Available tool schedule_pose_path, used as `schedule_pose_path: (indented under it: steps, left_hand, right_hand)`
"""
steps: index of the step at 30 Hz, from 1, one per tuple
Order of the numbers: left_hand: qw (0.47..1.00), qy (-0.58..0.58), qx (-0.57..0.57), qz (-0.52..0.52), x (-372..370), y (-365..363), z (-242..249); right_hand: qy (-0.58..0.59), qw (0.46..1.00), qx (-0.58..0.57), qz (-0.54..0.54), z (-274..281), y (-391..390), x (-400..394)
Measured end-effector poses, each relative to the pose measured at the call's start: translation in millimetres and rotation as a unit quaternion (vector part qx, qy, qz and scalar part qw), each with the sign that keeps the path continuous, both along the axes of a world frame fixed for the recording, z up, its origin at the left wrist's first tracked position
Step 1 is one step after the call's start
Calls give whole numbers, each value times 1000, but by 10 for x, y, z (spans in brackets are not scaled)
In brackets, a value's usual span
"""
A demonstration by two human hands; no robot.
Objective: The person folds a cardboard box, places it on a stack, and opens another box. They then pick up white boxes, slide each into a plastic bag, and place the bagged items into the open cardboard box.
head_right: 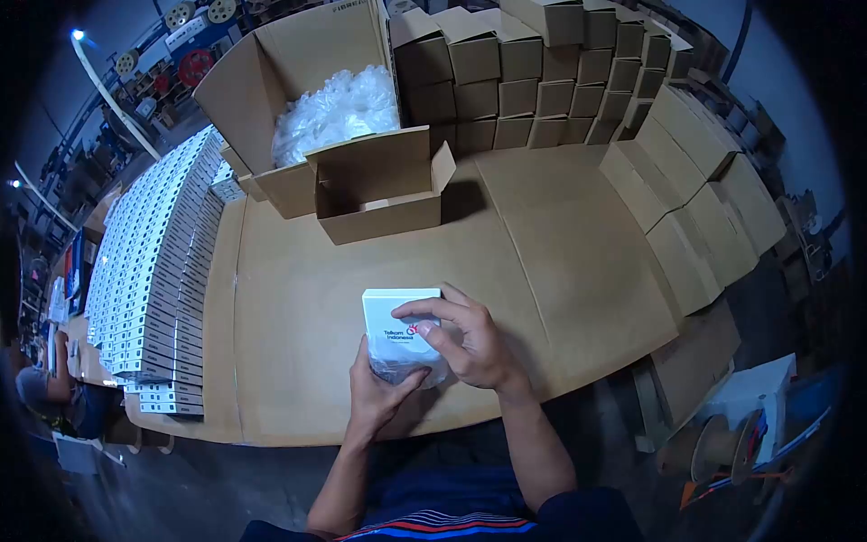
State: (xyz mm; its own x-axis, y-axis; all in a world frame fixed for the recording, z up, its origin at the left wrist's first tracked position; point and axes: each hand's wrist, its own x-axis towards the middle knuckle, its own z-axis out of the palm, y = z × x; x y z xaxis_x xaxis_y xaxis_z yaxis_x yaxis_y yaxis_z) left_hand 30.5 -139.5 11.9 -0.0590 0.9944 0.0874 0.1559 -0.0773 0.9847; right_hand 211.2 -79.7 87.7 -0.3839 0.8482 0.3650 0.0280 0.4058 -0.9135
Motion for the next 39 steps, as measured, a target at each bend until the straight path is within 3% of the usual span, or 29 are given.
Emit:
schedule_pose_path:
  steps: [2, 5, 10, 13, 17, 22, 28, 33, 39]
  left_hand:
    - [998, -20, -43, -28, -32, -6, 36]
    - [980, -189, -27, -60, -38, -44, 47]
    - [952, -293, -83, -27, -110, -72, -242]
    - [943, -326, -63, 17, -82, -72, -258]
    - [944, -328, -31, 25, -108, -44, -285]
    - [954, -297, -18, 26, -125, -11, -370]
    - [965, -260, -27, 24, -127, -32, -451]
    - [972, -229, 13, 43, -34, 13, -202]
    - [987, -153, 51, -20, -75, 1, -3]
  right_hand:
    - [-36, 999, -7, 6, -61, 27, 12]
    - [-49, 997, -55, 12, -135, 59, 19]
    - [87, 970, -189, 122, -258, 38, -7]
    - [180, 961, -208, 18, -345, -50, -65]
    - [276, 890, -364, 2, -795, -213, -116]
    - [323, 883, -322, -115, -773, -294, -318]
    - [417, 833, -342, -123, -722, -319, -380]
    - [407, 850, -314, -120, -804, -348, -377]
    - [367, 889, -226, -156, -752, -330, -430]
